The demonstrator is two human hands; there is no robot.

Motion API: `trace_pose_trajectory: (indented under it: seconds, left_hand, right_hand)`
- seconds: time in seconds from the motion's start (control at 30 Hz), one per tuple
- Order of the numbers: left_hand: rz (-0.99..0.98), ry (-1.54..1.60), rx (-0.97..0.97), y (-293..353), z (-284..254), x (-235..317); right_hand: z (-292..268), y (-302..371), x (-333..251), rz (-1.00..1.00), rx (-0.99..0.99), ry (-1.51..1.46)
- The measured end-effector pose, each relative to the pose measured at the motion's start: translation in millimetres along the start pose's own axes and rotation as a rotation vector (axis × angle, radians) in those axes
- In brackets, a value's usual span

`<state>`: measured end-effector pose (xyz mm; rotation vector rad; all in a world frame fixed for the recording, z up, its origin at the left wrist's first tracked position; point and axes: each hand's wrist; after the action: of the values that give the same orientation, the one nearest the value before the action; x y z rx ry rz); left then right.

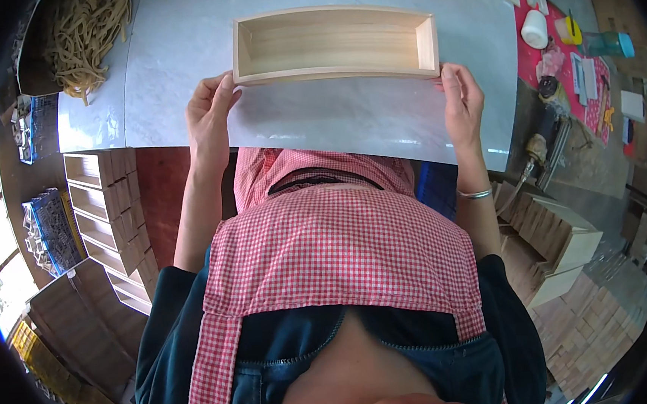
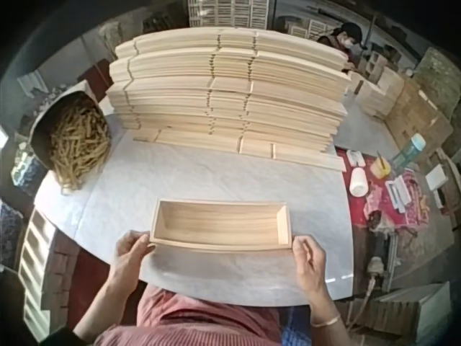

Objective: Assembling small wooden rectangular boxes using wood glue and a pneumatic nail gun.

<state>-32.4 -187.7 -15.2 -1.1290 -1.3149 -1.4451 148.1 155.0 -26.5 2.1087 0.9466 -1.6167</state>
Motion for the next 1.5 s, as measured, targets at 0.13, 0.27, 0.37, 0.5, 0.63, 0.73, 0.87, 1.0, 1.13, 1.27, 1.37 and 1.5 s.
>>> trace_pose_trajectory:
  seconds: [0.13,0.27,0.37,0.5,0.63,0.73,0.87,1.0,1.13,1.27,1.37,1.5]
  left_hand:
    - [-0.014,0.0,-0.014,-6,-1,1]
    - [-0.034,-0.039,-0.036,-14,2,2]
    - [-0.055,-0.194,-0.026,-10,0,10]
    - [0.022,-0.241,0.0,-15,6,8]
    - [-0.067,-0.27,0.172,13,2,13]
    - [-0.227,-0.181,0.129,42,-1,0]
    - [-0.313,-0.245,-0.167,81,-1,37]
    - [-0.217,-0.005,0.081,101,-2,18]
    - [-0.06,0.078,0.374,91,-26,18]
    - [0.105,0.416,0.693,78,-99,17]
    - [0.08,0.421,0.904,90,-205,-2]
    - [0.225,0.256,1.389,156,-348,8]
  right_hand:
    - [-2,-6,3,0.063,-0.047,0.013]
    - [-7,-15,4,0.115,-0.111,0.002]
    - [-13,-22,2,0.128,-0.206,0.007]
    - [-17,-48,-23,-0.039,-0.211,0.19]
    - [15,-89,-44,-0.509,-0.233,0.418]
    - [52,-121,-44,-0.685,-0.386,0.46]
    - [74,-133,-43,-0.583,-0.628,0.671]
    - [142,-63,-109,-0.652,-0.602,0.456]
    - [213,19,-150,-0.719,-0.562,0.282]
    - [265,76,-181,-0.82,-0.728,0.079]
    - [296,105,-192,-0.862,-0.957,-0.102]
    - [316,101,-152,-0.827,-1.03,0.107]
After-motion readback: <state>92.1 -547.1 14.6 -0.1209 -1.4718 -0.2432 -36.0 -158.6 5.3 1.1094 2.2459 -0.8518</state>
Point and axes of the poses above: each hand's wrist, its own y-axis away from the middle knuckle, its own z-axis out of the palm, x = y × z, and after that the axes turned 12 degrees about x, right-handed
